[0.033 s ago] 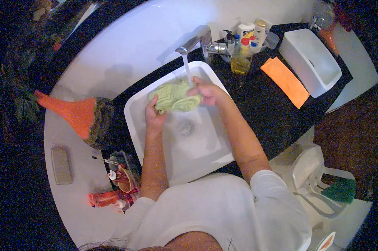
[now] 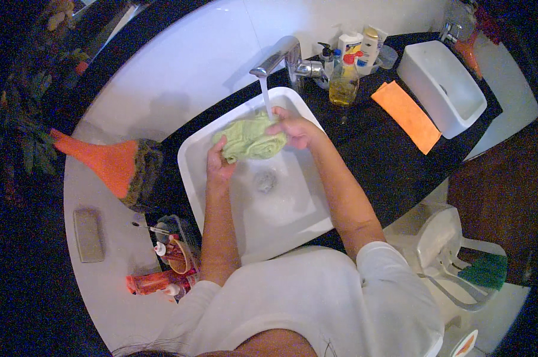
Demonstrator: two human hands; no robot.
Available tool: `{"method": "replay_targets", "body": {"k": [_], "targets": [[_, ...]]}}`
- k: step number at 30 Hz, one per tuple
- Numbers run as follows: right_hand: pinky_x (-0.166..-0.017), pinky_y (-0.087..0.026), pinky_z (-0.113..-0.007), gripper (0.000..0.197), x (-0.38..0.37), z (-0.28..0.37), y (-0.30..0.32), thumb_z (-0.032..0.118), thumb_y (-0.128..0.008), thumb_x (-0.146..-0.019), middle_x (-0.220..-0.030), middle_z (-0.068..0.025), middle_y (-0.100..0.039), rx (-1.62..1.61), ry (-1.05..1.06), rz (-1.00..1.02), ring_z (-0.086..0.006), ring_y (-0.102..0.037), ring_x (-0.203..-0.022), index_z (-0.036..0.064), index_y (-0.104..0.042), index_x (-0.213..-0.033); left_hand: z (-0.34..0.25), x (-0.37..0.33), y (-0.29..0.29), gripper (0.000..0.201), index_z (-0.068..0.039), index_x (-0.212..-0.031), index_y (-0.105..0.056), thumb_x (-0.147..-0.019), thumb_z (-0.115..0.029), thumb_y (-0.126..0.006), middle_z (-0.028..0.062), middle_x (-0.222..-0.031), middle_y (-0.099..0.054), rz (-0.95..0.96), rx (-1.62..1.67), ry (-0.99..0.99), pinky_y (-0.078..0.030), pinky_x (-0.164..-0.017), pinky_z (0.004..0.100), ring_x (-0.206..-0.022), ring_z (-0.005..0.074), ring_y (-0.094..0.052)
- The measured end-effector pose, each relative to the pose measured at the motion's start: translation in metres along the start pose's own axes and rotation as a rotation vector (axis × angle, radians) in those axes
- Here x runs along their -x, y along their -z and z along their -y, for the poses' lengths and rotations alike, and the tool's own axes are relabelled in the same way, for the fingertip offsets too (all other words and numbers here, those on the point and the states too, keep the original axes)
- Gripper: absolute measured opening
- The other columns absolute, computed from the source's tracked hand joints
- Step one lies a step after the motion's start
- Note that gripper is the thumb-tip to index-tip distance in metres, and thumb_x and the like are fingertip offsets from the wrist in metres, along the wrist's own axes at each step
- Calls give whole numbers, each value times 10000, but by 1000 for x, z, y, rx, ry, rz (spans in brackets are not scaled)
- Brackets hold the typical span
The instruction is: The person lathers and scrubs a cloth in a sink, turns on the faucet to rinse the cloth and their hands under running water, and wipes the countertop with the cloth.
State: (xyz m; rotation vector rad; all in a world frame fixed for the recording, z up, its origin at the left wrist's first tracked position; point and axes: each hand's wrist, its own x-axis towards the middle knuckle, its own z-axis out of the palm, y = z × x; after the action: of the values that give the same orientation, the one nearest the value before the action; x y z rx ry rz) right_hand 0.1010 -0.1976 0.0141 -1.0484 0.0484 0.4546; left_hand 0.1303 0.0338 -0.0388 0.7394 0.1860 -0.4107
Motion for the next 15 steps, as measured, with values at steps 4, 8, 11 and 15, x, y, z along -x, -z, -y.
{"method": "replay_targets", "body": {"k": [4, 8, 11, 15], "targets": [[-869, -443, -348, 508, 7, 16, -27, 63, -599, -712, -1086, -84, -520, -1, 199, 102, -221, -549, -964, 73, -430, -1191, -3, 1, 37, 457, -137, -1188, -449, -775, -237, -619, 109, -1062, -565, -189, -543, 76, -457, -798, 489, -962, 300, -560], [-830, -447, -332, 398, 2, -2, -5, 109, -582, -725, -1028, -73, -538, -82, 194, -4, -208, -548, -932, 71, -508, -1113, 22, 15, -33, 494, -158, -1189, -425, -749, -242, -633, 130, -1100, -506, -27, -43, 317, -420, -784, 604, -1078, 349, -463], [-685, -462, -392, 240, -29, -45, -31, 259, -536, -745, -814, -136, -610, 626, 601, -194, -247, -590, -810, 44, -616, -818, 48, 4, -37, 355, -133, -1094, -484, -790, -305, -541, 94, -1009, -534, 257, 136, 271, -432, -802, 523, -996, 289, -495], [-617, -457, -442, 295, -4, -54, -58, 298, -475, -781, -692, -144, -607, 1323, 609, -340, -340, -588, -673, 47, -600, -691, 70, -5, -68, 492, -96, -1143, -477, -809, -455, -449, 129, -1111, -523, 305, 283, 365, -392, -915, 485, -1036, 279, -512]]}}
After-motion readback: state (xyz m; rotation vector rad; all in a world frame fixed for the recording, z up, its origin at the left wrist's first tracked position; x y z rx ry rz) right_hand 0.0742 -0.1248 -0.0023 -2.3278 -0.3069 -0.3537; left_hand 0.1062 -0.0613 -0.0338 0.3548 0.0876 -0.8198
